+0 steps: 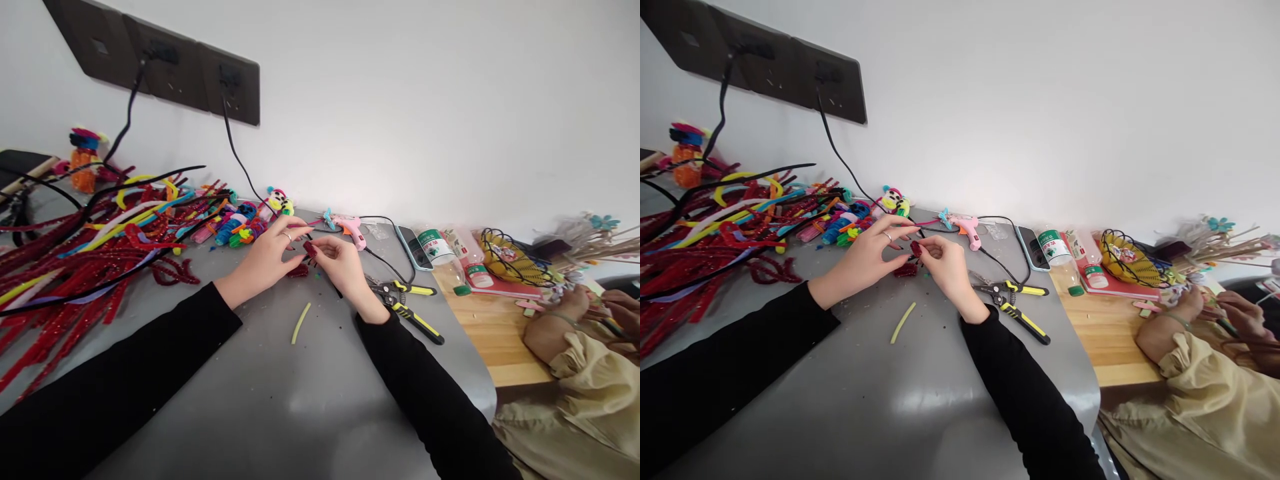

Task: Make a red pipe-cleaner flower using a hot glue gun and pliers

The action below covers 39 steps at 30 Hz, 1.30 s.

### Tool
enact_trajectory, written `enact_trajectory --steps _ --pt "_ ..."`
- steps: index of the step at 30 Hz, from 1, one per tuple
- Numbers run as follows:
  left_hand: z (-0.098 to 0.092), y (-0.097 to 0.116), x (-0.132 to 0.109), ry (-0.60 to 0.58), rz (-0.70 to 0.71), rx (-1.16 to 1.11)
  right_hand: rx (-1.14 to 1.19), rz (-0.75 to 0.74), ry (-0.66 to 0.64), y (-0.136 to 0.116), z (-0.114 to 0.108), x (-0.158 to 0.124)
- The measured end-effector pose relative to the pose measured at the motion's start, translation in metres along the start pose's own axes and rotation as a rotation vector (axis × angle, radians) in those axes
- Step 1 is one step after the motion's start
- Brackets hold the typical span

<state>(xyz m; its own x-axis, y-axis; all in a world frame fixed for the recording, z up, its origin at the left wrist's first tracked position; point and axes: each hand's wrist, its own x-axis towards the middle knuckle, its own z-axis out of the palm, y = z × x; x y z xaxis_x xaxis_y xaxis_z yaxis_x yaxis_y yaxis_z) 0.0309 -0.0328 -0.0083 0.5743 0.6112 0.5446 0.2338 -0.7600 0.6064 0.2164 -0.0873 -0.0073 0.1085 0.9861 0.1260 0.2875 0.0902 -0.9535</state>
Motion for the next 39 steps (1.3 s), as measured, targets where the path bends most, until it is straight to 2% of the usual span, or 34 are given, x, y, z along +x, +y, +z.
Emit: enact_trajectory --steps 3,5,8,11,13,15,17,18,20,23,27,30,33,39 --pt "-0.002 0.001 -0.001 -0.023 0.171 0.074 -0.003 -0.014 -0.015 0.002 0.000 0.001" --pt "-0.001 0.001 -0.001 0.000 0.220 0.101 0.006 -0.018 -0.031 0.003 0.001 0.001" --pt "-0.002 -0.002 0.000 0.038 0.181 0.086 0.057 -0.023 -0.107 0.002 0.002 0.000" --pt "-0.007 -0.002 0.002 0.075 0.052 0.035 0.018 -0.092 -0.151 -0.005 -0.005 0.000" --pt "-0.013 -0.001 0.005 0.105 -0.082 -0.014 -0.152 -0.196 -0.052 -0.007 -0.016 0.001" --pt "-0.017 0.001 0.006 0.134 -0.242 -0.104 -0.407 -0.283 0.200 -0.005 -0.029 0.006" --pt "-0.019 0.003 0.007 0.134 -0.398 -0.215 -0.700 -0.234 0.375 0.004 -0.040 0.012" --pt "-0.019 0.003 0.008 0.127 -0.461 -0.267 -0.840 -0.179 0.419 0.010 -0.044 0.016" --pt "-0.017 0.004 0.009 0.102 -0.535 -0.362 -1.052 -0.065 0.422 0.021 -0.047 0.023" --pt "-0.014 0.004 0.011 0.096 -0.534 -0.513 -1.185 0.031 0.413 0.032 -0.045 0.032" --pt "-0.012 0.003 0.012 0.090 -0.575 -0.595 -1.186 0.052 0.477 0.027 -0.043 0.036" --pt "-0.011 -0.001 0.012 0.097 -0.631 -0.590 -1.143 0.153 0.487 0.014 -0.045 0.032" --pt "-0.010 -0.008 0.012 0.136 -0.642 -0.678 -1.059 0.214 0.522 0.002 -0.047 0.025" --pt "-0.009 -0.014 0.013 0.137 -0.686 -0.834 -0.848 0.055 0.615 -0.005 -0.049 0.015"
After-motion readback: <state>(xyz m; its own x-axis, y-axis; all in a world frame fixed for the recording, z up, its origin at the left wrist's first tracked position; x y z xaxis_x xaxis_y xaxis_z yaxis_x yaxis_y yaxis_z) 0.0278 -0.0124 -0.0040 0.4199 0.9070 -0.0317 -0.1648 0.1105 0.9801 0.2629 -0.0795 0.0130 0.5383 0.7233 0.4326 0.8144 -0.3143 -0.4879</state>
